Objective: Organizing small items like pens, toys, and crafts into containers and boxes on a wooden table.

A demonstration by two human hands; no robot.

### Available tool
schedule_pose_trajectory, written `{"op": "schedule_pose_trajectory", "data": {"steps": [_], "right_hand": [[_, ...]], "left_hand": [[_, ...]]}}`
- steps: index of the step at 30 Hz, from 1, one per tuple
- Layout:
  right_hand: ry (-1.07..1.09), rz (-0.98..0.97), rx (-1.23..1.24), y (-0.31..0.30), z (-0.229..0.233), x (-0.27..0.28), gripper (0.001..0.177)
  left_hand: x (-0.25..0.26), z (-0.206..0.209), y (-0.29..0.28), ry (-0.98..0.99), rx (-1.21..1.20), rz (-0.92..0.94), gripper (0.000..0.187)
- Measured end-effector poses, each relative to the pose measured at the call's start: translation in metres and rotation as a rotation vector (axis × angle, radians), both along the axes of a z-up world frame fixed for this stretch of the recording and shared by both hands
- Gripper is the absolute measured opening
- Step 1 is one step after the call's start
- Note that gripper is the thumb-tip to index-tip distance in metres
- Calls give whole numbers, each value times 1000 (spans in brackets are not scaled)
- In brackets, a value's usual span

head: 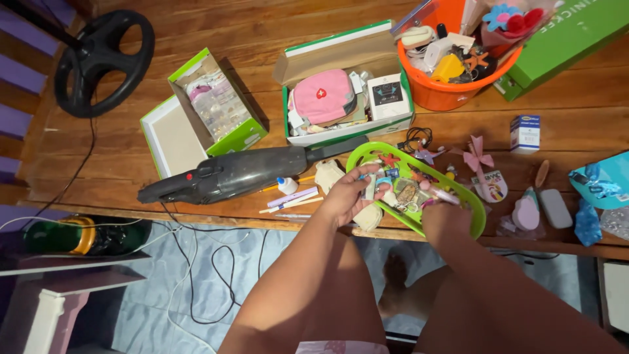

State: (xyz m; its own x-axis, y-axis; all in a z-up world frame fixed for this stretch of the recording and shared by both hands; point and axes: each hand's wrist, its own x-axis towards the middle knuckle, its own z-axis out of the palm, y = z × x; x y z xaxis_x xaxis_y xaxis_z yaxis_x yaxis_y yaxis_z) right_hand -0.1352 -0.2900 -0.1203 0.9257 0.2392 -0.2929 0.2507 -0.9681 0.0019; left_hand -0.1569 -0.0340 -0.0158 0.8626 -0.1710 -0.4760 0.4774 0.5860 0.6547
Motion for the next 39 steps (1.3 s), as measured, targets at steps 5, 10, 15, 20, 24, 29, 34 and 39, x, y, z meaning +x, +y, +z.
{"op": "schedule_pose_trajectory", "data": {"steps": [5, 10, 15, 20, 24, 29, 34, 39], "right_hand": [[104, 51, 119, -9, 57, 15, 28], [377, -166, 680, 18, 128, 41, 33], [229, 321, 870, 42, 163, 37, 27], [385, -143, 793, 35, 101, 42, 28], [126, 186, 113, 37, 33, 25, 29], [-65, 375, 46, 52, 63, 17, 30], [-14, 382, -47, 51, 77, 29, 29], [305, 332, 624, 31, 71, 70, 38]], "left_hand": [[1, -17, -4, 9, 90, -20, 36], [7, -13, -28, 37, 95, 33, 36], [13, -71, -27, -43, -349, 87, 41], [20, -35, -8, 97, -90, 235, 20], [47, -67, 17, -7, 290, 134, 27], [107, 17, 34, -410, 1453, -63, 27], [155, 27, 50, -626, 1625, -203, 40], [164, 20, 69, -666, 1621, -410, 75]]}}
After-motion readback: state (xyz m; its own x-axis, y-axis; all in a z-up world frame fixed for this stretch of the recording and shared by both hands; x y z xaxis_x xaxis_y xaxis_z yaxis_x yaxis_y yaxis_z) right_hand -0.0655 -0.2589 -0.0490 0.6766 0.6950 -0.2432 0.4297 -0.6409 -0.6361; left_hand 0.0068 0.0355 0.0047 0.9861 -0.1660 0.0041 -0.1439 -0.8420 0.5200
